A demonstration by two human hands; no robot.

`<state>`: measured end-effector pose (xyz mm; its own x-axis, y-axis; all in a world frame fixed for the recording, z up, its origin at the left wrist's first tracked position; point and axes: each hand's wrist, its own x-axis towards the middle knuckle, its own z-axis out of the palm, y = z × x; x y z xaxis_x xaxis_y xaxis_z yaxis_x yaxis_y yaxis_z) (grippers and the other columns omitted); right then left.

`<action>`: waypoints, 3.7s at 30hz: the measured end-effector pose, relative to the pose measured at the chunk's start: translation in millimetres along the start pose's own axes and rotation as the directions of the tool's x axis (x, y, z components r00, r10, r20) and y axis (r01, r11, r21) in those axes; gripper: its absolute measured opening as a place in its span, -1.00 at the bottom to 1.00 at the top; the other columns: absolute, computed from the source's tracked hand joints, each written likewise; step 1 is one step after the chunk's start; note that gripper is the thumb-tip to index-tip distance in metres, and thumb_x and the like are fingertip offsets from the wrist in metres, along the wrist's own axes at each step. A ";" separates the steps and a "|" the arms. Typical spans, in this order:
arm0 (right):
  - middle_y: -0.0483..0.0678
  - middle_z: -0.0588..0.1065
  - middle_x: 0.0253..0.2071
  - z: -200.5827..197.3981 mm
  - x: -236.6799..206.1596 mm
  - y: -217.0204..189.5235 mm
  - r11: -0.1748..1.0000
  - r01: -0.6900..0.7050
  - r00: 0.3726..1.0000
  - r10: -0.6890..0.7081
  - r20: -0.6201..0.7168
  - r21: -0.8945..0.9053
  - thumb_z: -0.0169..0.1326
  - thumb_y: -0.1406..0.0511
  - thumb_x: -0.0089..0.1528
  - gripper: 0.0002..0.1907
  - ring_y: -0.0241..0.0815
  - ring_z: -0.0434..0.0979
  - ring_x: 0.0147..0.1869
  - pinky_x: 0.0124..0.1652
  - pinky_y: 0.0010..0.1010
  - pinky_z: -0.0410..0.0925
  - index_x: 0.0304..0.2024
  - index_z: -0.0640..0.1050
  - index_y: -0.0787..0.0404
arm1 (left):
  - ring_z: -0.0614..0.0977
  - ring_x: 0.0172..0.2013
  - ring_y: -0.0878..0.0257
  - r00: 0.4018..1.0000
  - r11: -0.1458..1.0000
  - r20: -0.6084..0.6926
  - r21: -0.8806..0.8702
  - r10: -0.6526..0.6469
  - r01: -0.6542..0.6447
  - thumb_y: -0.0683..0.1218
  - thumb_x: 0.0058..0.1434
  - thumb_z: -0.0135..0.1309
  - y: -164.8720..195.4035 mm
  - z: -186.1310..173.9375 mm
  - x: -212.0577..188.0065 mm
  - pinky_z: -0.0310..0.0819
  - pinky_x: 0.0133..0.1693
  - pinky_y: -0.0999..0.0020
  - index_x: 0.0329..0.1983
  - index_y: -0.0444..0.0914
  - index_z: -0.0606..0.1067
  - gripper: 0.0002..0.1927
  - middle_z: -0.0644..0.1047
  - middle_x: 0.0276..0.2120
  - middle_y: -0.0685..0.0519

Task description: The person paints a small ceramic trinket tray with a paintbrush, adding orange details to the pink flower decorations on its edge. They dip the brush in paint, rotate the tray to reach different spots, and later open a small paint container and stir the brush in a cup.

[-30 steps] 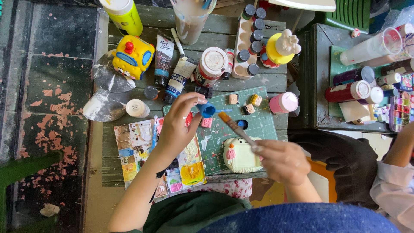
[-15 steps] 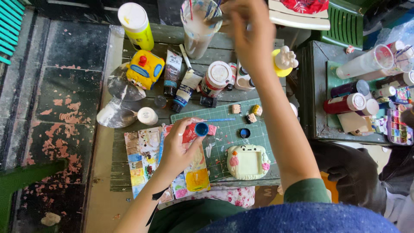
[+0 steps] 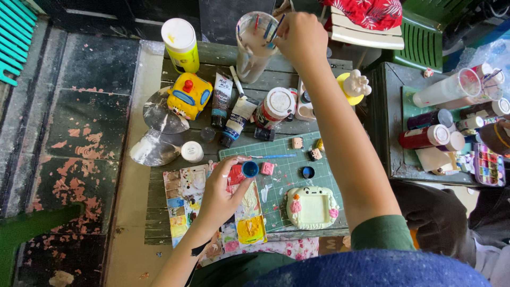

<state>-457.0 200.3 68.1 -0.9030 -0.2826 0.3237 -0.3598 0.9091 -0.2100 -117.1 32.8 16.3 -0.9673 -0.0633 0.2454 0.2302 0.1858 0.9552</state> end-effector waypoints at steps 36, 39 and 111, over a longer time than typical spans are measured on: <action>-0.10 0.57 -0.53 -5.2 17.1 60.3 0.704 0.038 0.944 0.208 -0.256 0.709 0.04 0.32 0.43 -0.70 -0.35 0.54 -0.58 -0.57 -0.53 0.40 -0.38 0.59 0.34 | 0.67 -0.03 0.13 0.995 0.995 -0.018 0.000 -0.103 0.103 -0.16 0.24 0.23 -6.2 -10.7 -9.0 0.56 0.00 0.26 0.11 -0.28 0.45 -0.61 0.60 -0.05 -0.05; -0.06 0.51 -0.60 -6.9 14.1 68.6 0.689 0.089 0.926 0.208 -0.314 0.719 0.00 0.35 0.46 -0.66 -0.33 0.52 -0.59 -0.56 -0.50 0.36 -0.42 0.55 0.35 | 0.68 -0.02 0.14 0.996 0.996 -0.023 -0.023 -0.084 0.084 -0.17 0.24 0.21 -7.8 -10.7 -8.8 0.57 0.00 0.26 0.14 -0.28 0.44 -0.59 0.59 -0.04 -0.04; -0.05 0.45 -0.37 -75.3 -118.7 -9.4 0.399 0.219 0.937 0.169 -0.307 0.890 -0.19 0.18 0.61 -0.75 -0.24 0.46 -0.39 -0.42 -0.46 0.30 -0.08 0.35 0.19 | 0.69 0.01 0.15 0.993 0.998 -0.097 -0.012 -0.065 0.064 -0.24 0.19 0.26 2.6 -7.4 -9.1 0.58 0.02 0.30 0.13 -0.31 0.44 -0.56 0.59 0.01 -0.07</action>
<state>-328.7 248.4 101.1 -0.8346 -0.0174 0.5505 -0.5508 0.0282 -0.8342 -106.9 26.7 17.8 -0.9653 -0.1700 0.1982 0.1695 0.1695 0.9709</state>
